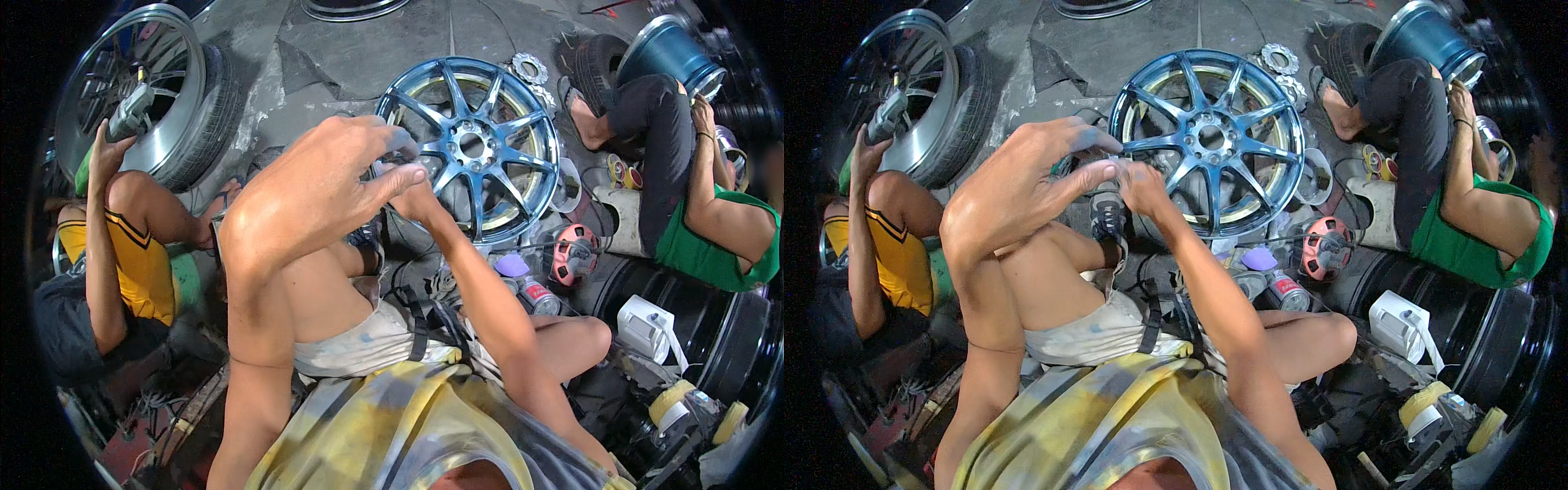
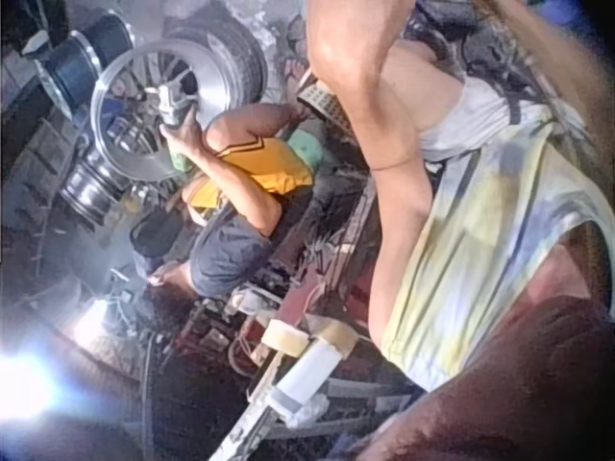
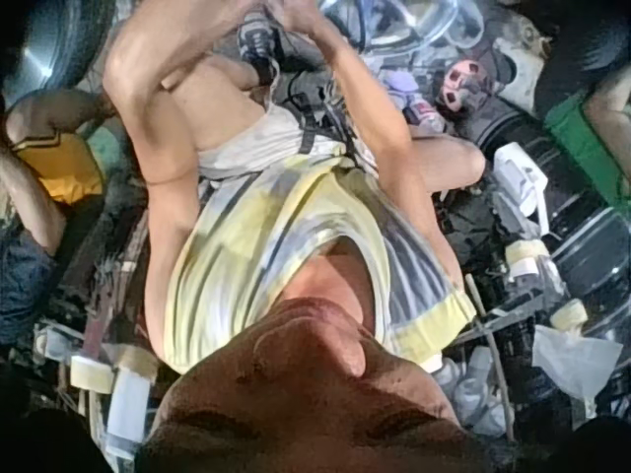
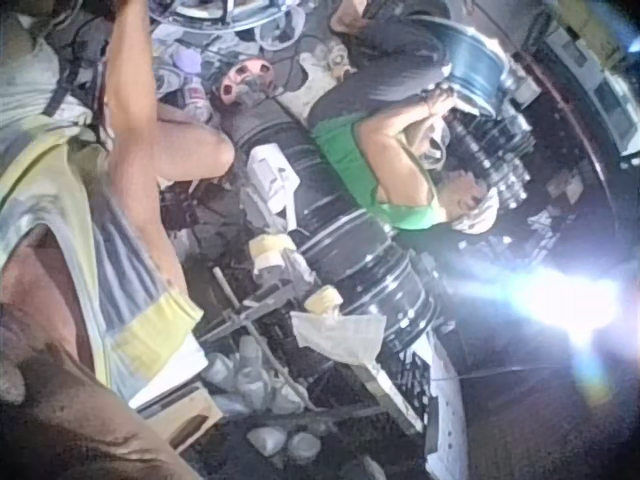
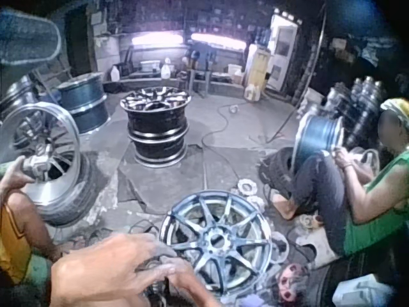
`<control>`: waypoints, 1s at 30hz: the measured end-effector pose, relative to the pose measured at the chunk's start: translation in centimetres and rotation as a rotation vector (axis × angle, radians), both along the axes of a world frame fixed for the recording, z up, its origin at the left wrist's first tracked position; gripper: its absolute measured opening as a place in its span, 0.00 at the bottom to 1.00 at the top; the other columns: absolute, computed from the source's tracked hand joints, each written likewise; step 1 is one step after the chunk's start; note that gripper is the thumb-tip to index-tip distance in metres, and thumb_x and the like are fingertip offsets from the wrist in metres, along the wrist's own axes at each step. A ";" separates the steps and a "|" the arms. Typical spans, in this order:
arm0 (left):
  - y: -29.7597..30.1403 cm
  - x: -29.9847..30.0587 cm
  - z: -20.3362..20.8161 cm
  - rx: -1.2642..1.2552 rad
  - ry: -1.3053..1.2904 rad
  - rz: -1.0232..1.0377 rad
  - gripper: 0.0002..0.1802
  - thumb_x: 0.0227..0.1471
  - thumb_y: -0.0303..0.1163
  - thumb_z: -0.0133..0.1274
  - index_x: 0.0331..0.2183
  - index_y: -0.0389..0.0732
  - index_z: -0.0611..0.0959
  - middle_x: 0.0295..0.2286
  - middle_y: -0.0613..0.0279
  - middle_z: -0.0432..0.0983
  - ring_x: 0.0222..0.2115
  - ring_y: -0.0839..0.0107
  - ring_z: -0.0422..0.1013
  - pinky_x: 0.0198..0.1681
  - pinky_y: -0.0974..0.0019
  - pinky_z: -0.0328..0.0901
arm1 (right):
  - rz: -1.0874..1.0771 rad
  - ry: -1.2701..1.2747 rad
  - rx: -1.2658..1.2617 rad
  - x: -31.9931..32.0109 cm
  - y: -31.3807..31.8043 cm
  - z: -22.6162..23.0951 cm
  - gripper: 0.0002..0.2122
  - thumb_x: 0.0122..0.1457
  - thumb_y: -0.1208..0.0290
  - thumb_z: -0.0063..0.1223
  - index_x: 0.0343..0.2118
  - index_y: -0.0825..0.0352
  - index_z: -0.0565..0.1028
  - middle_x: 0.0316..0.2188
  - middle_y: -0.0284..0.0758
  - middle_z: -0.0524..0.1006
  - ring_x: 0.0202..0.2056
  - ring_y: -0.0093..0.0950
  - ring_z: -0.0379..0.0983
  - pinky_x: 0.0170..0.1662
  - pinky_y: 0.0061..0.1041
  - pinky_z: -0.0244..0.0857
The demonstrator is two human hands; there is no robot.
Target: The person sits on the floor and uses a purple sanding block to manually polish the surface of a blue car wheel. They rotate the wheel to access different spokes and the rim, applying pressure with the block to smooth the finish.
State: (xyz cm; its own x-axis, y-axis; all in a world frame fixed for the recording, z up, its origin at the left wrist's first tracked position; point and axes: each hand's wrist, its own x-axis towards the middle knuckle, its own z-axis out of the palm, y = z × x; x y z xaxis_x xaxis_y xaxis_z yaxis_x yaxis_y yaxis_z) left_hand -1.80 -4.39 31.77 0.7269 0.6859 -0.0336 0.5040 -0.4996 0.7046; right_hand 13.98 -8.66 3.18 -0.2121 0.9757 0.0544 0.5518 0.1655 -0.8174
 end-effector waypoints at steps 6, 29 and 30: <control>-0.2 -2.3 -1.0 0.118 0.122 0.093 0.17 0.54 0.37 0.55 0.40 0.33 0.80 0.34 0.46 0.77 0.36 0.47 0.73 0.41 0.57 0.67 | -0.186 -0.362 -0.218 -1.2 -9.0 4.4 0.07 0.56 0.73 0.46 0.33 0.66 0.76 0.32 0.47 0.78 0.33 0.53 0.73 0.30 0.45 0.66; 0.6 -1.7 0.9 -0.043 0.072 0.056 0.16 0.56 0.38 0.54 0.41 0.36 0.81 0.34 0.49 0.77 0.36 0.49 0.73 0.42 0.56 0.66 | -0.021 -0.246 -0.468 0.3 2.3 3.0 0.11 0.53 0.66 0.50 0.27 0.68 0.80 0.33 0.49 0.79 0.38 0.50 0.76 0.42 0.42 0.70; 0.6 -1.3 1.0 -0.064 0.065 0.031 0.16 0.56 0.39 0.54 0.40 0.37 0.81 0.34 0.49 0.77 0.36 0.49 0.73 0.42 0.56 0.66 | -0.044 -0.189 -0.536 0.1 4.2 3.8 0.11 0.53 0.66 0.50 0.27 0.68 0.80 0.32 0.49 0.79 0.37 0.49 0.76 0.41 0.42 0.70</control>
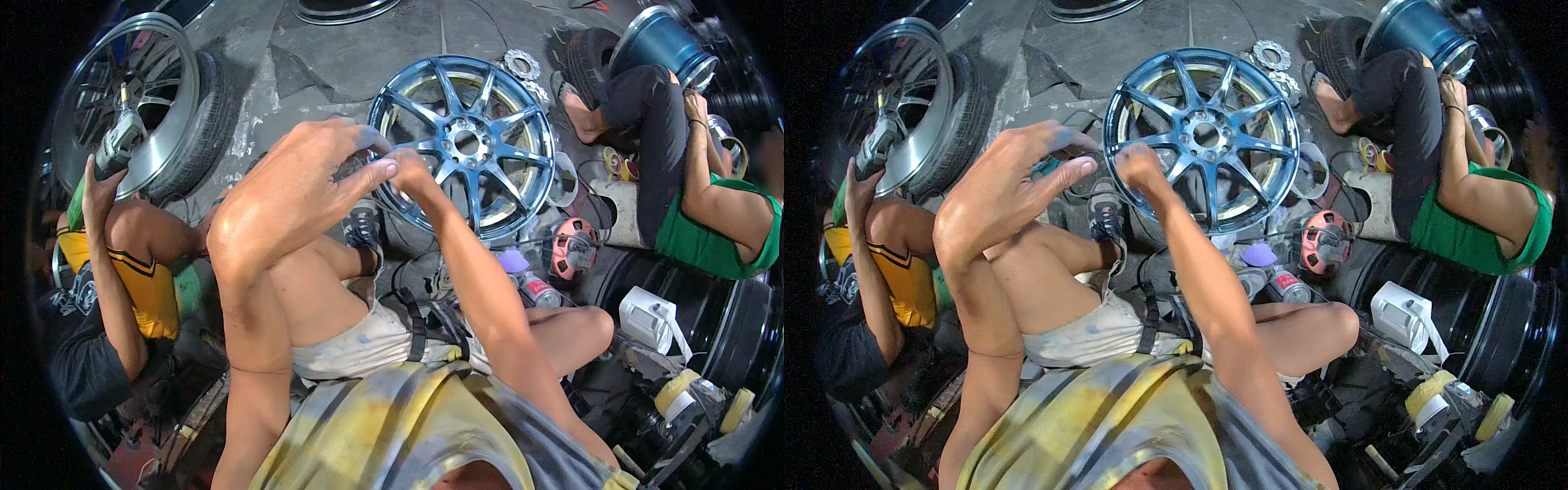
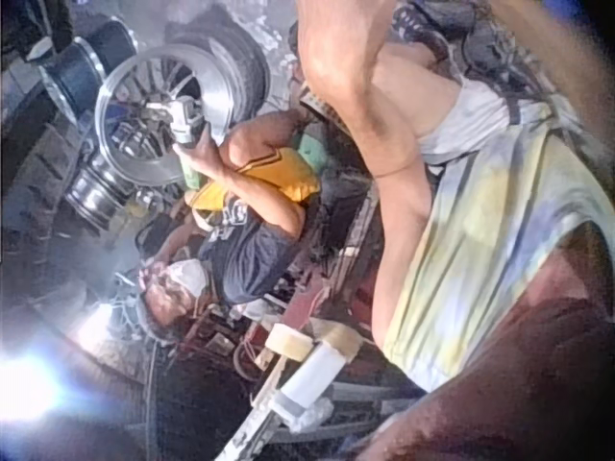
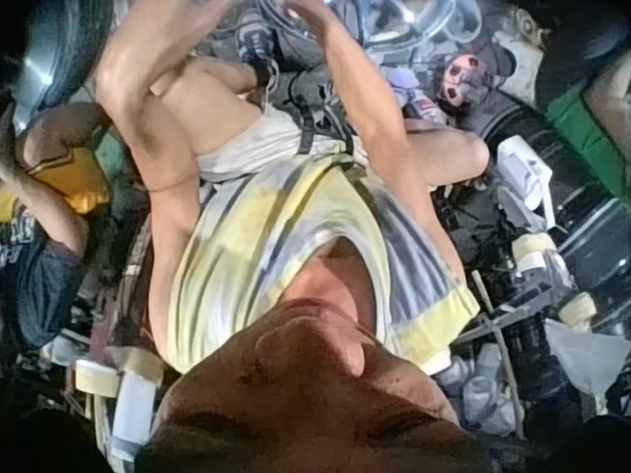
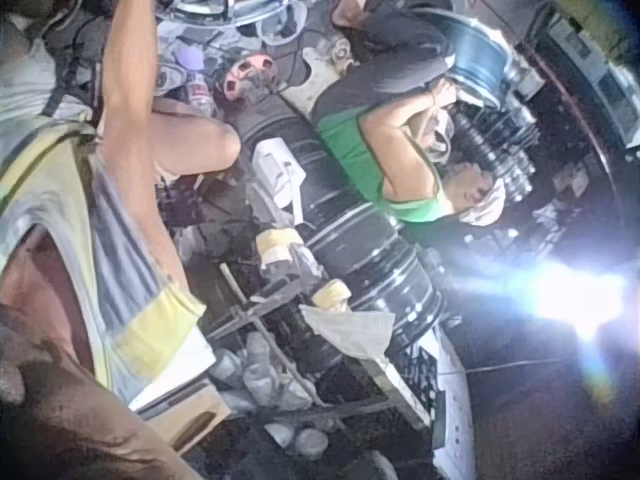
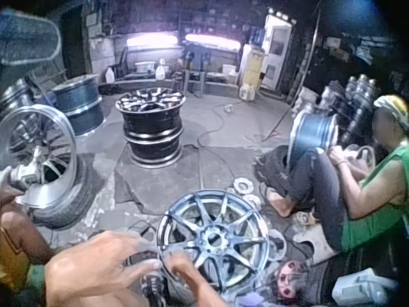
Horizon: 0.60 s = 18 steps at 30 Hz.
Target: The person sits on the floor and uses a purple sanding block to manually polish the surface of a blue car wheel. They rotate the wheel to access different spokes and the rim, applying pressure with the block to smooth the finish.
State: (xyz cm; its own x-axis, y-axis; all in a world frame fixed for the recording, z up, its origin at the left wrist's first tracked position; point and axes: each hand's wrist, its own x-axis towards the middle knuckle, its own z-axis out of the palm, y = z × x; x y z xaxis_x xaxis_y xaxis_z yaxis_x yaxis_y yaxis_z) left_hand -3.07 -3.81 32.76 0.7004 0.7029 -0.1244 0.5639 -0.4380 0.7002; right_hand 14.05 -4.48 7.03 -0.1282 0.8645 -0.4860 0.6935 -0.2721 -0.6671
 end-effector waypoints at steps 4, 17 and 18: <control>-0.3 -1.0 -0.8 0.176 0.043 0.006 0.16 0.56 0.39 0.54 0.40 0.37 0.81 0.34 0.49 0.77 0.36 0.49 0.73 0.42 0.57 0.66 | 0.033 -0.064 0.093 0.9 -5.0 -1.2 0.06 0.49 0.70 0.53 0.26 0.63 0.81 0.25 0.48 0.78 0.34 0.47 0.76 0.38 0.40 0.70; 0.4 -0.6 -0.7 0.092 0.055 0.033 0.15 0.55 0.35 0.55 0.39 0.34 0.81 0.33 0.47 0.78 0.34 0.51 0.74 0.40 0.58 0.68 | -0.006 -0.250 0.510 -1.3 -11.8 0.0 0.17 0.53 0.75 0.47 0.46 0.75 0.69 0.21 0.47 0.77 0.23 0.49 0.75 0.28 0.46 0.68; 0.3 -0.3 -0.4 0.104 0.109 0.056 0.15 0.55 0.35 0.55 0.39 0.34 0.81 0.33 0.47 0.78 0.34 0.51 0.74 0.40 0.58 0.68 | 0.015 -0.219 0.487 -1.5 -11.4 -0.1 0.17 0.54 0.75 0.47 0.47 0.75 0.69 0.22 0.47 0.77 0.24 0.48 0.75 0.28 0.46 0.68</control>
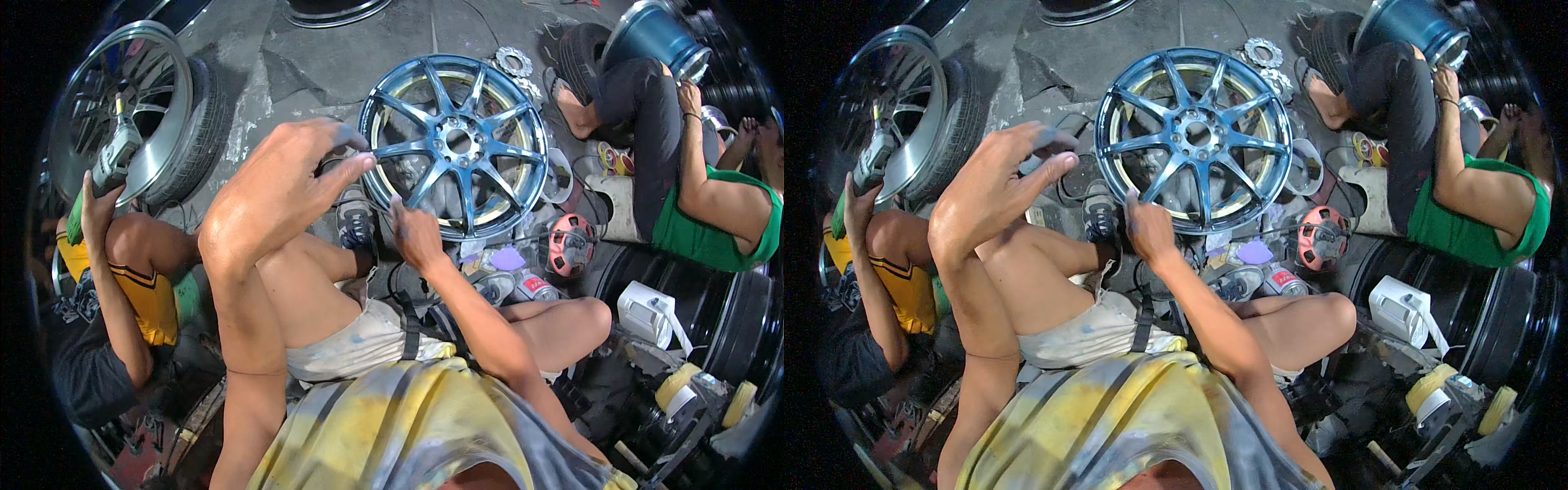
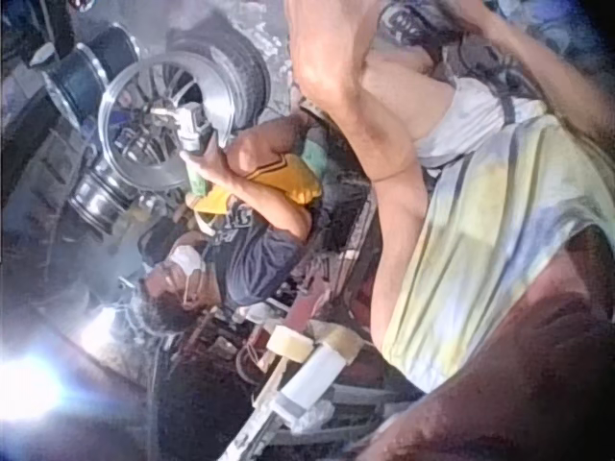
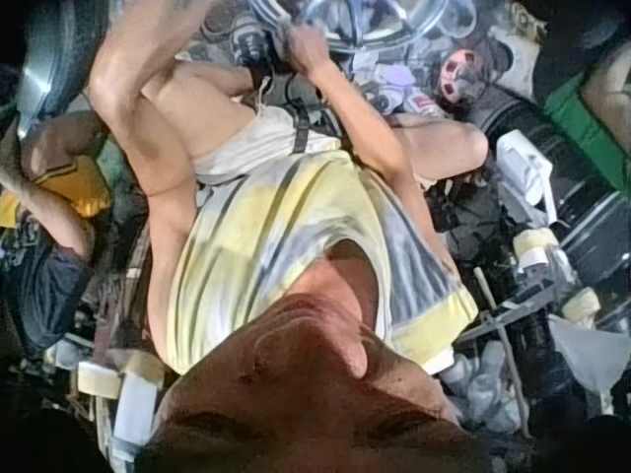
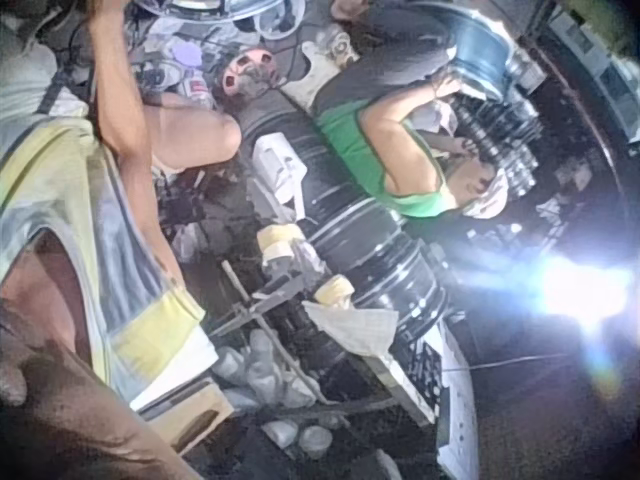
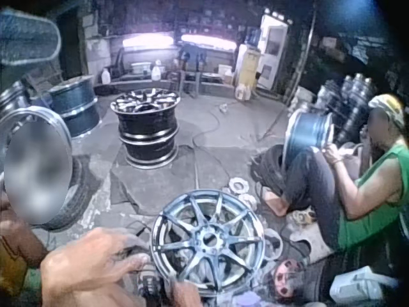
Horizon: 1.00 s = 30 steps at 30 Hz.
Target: The person sits on the floor and uses a purple sanding block to manually polish the surface of a blue car wheel. They rotate the wheel to access different spokes and the rim, applying pressure with the block to smooth the finish.
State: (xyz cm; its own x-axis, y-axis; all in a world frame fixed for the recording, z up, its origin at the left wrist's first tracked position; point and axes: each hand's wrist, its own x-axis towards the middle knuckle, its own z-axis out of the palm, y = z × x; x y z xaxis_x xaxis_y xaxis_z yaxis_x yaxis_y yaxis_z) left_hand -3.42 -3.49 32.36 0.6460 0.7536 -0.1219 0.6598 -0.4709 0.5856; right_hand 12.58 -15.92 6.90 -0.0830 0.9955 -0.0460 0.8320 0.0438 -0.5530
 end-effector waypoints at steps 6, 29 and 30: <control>-0.4 0.4 -0.9 0.013 -0.117 -0.100 0.16 0.55 0.38 0.55 0.39 0.34 0.82 0.34 0.48 0.78 0.34 0.52 0.74 0.40 0.58 0.67 | 0.029 -0.006 0.244 -1.9 3.9 -2.2 0.21 0.55 0.75 0.45 0.52 0.74 0.66 0.31 0.49 0.78 0.29 0.48 0.76 0.32 0.46 0.67; -1.2 4.8 -3.7 -0.047 0.238 -0.167 0.18 0.55 0.39 0.54 0.36 0.32 0.83 0.30 0.40 0.78 0.30 0.49 0.74 0.35 0.56 0.67 | -0.674 0.568 -0.253 26.4 -8.8 3.7 0.16 0.62 0.61 0.47 0.40 0.70 0.79 0.34 0.36 0.81 0.38 0.23 0.74 0.45 0.23 0.66; -1.5 5.2 -5.0 -0.025 0.265 -0.197 0.17 0.55 0.39 0.54 0.35 0.32 0.83 0.30 0.39 0.77 0.31 0.47 0.74 0.35 0.55 0.67 | -0.687 0.529 -0.281 28.4 -10.7 1.4 0.17 0.62 0.60 0.47 0.41 0.70 0.79 0.34 0.37 0.81 0.38 0.24 0.74 0.45 0.23 0.67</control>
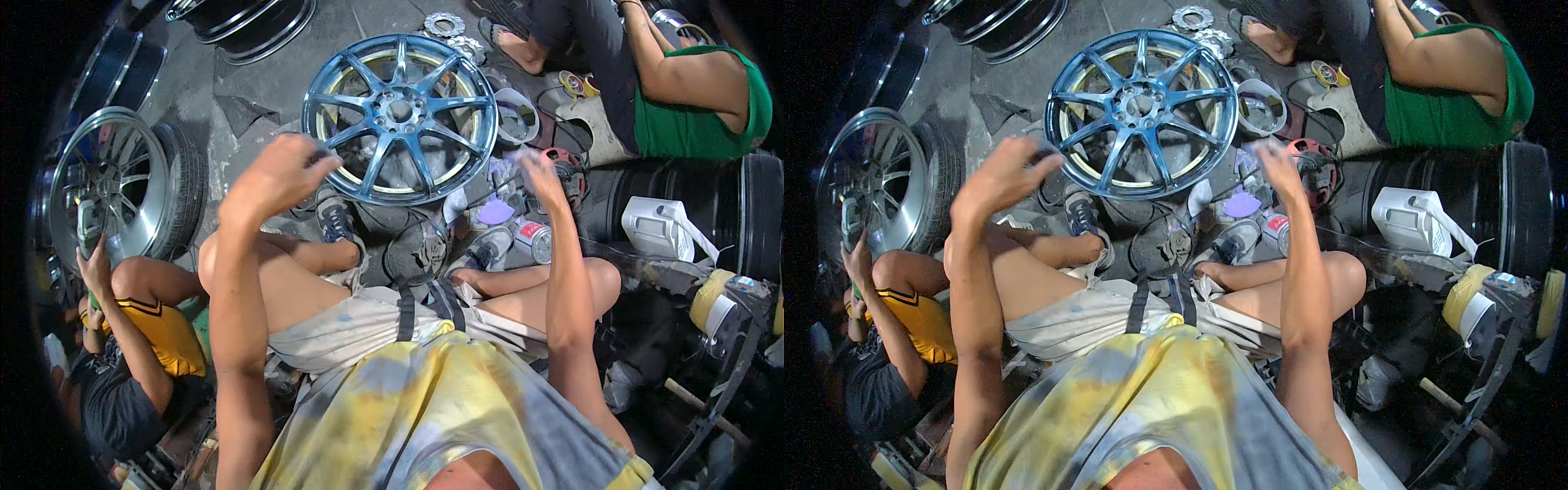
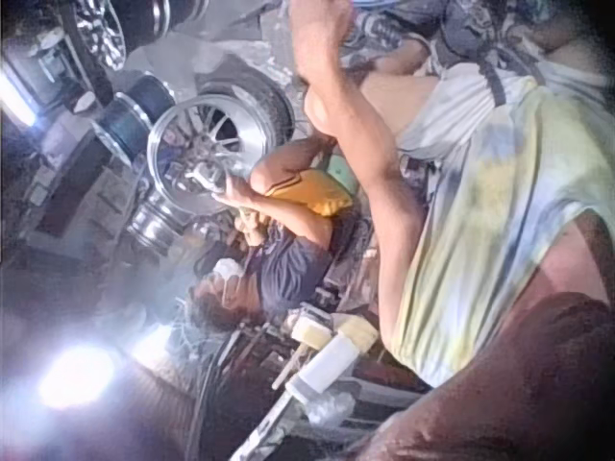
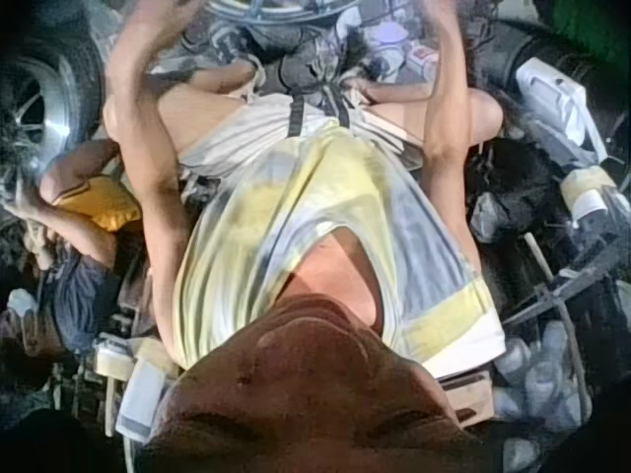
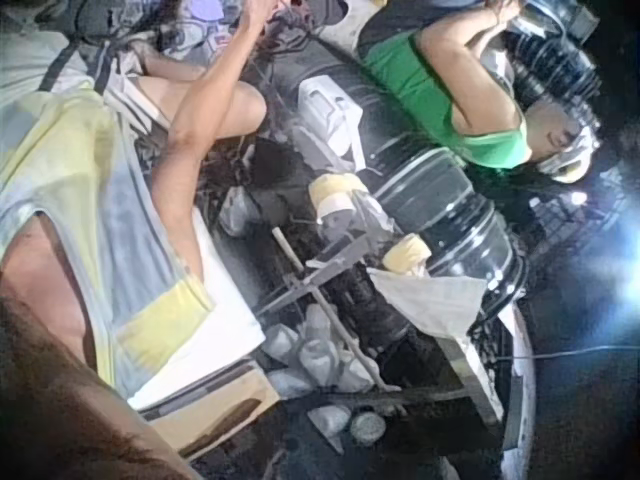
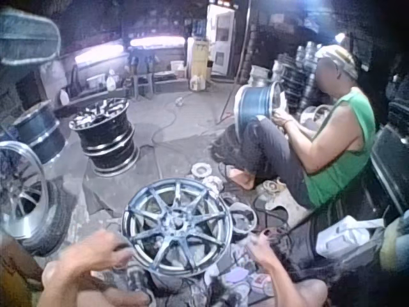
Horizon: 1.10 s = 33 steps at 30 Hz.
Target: The person sits on the floor and uses a purple sanding block to manually polish the surface of a blue car wheel. They rotate the wheel to access different spokes and the rim, applying pressure with the block to smooth the finish.
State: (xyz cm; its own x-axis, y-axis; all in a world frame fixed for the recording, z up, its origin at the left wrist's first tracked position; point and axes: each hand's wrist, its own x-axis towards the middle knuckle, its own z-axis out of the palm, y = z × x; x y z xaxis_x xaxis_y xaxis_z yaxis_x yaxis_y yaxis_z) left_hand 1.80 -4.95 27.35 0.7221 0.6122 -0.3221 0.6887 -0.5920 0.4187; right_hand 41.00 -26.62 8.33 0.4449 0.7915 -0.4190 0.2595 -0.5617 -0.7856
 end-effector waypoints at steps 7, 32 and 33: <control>1.3 0.7 -8.8 -0.057 0.340 -0.006 0.18 0.54 0.41 0.53 0.35 0.33 0.83 0.34 0.38 0.78 0.37 0.43 0.74 0.43 0.49 0.68 | 0.628 -0.467 -0.654 -7.5 -3.0 -8.2 0.26 0.55 0.49 0.54 0.48 0.67 0.74 0.49 0.47 0.75 0.50 0.43 0.73 0.51 0.38 0.67; -5.4 1.3 -17.7 0.496 0.387 -0.250 0.14 0.44 0.31 0.58 0.36 0.37 0.80 0.38 0.55 0.70 0.43 0.60 0.69 0.43 0.57 0.68 | -0.298 0.285 -0.516 -8.8 -4.1 -17.7 0.15 0.55 0.68 0.53 0.39 0.77 0.72 0.28 0.44 0.78 0.23 0.32 0.77 0.19 0.28 0.69; -5.0 1.2 -18.6 0.549 0.409 -0.284 0.14 0.43 0.30 0.59 0.36 0.38 0.81 0.38 0.56 0.71 0.44 0.61 0.69 0.45 0.57 0.66 | -0.208 0.261 -0.542 -7.9 -3.9 -17.7 0.17 0.52 0.67 0.56 0.39 0.77 0.72 0.29 0.45 0.78 0.23 0.34 0.77 0.20 0.31 0.69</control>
State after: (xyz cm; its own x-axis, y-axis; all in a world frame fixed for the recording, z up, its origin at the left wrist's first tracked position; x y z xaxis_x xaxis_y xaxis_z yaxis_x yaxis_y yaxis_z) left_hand 2.96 -9.95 8.74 0.7648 0.5698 -0.3006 0.5151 -0.8211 -0.2459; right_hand 33.07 -30.49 -9.37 0.3953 0.3446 -0.8515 -0.0594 -0.9154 -0.3981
